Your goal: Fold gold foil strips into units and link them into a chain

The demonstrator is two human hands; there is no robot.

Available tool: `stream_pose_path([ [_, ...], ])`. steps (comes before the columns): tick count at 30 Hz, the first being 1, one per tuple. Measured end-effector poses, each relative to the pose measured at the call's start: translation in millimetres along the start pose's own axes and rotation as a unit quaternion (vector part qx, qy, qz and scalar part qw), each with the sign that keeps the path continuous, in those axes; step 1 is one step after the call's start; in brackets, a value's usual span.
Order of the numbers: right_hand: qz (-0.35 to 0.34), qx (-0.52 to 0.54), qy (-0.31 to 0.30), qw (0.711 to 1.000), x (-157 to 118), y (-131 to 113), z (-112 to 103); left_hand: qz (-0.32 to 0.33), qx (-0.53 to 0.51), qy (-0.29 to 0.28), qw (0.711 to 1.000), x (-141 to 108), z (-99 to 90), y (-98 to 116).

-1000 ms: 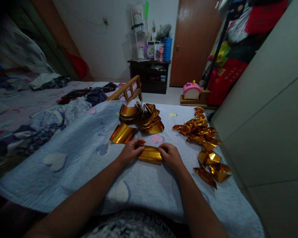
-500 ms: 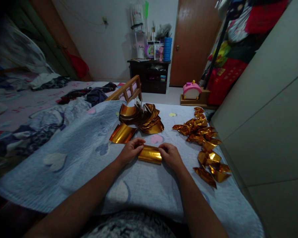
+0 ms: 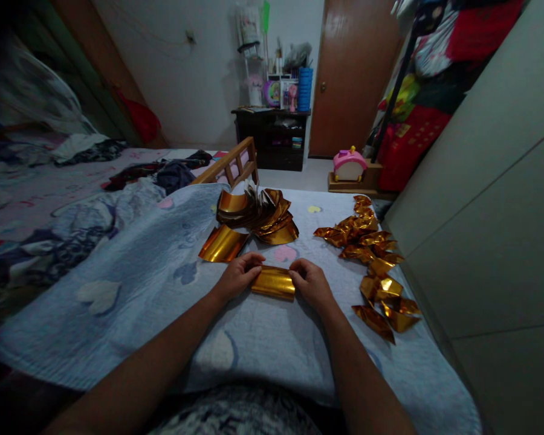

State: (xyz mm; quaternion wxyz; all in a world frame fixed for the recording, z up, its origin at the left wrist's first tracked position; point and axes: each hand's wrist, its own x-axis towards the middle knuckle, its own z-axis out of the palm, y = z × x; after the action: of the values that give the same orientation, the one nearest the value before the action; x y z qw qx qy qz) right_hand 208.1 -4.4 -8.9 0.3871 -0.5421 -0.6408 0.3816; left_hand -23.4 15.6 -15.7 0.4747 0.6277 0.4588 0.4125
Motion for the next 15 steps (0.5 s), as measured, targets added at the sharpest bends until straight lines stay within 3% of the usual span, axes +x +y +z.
stream_pose_path([
  [15,-0.001,-0.01,0.002,1.0,0.1,-1.2,0.2,0.016,0.031,0.002,0.999,0.0,-1.1,-0.4],
])
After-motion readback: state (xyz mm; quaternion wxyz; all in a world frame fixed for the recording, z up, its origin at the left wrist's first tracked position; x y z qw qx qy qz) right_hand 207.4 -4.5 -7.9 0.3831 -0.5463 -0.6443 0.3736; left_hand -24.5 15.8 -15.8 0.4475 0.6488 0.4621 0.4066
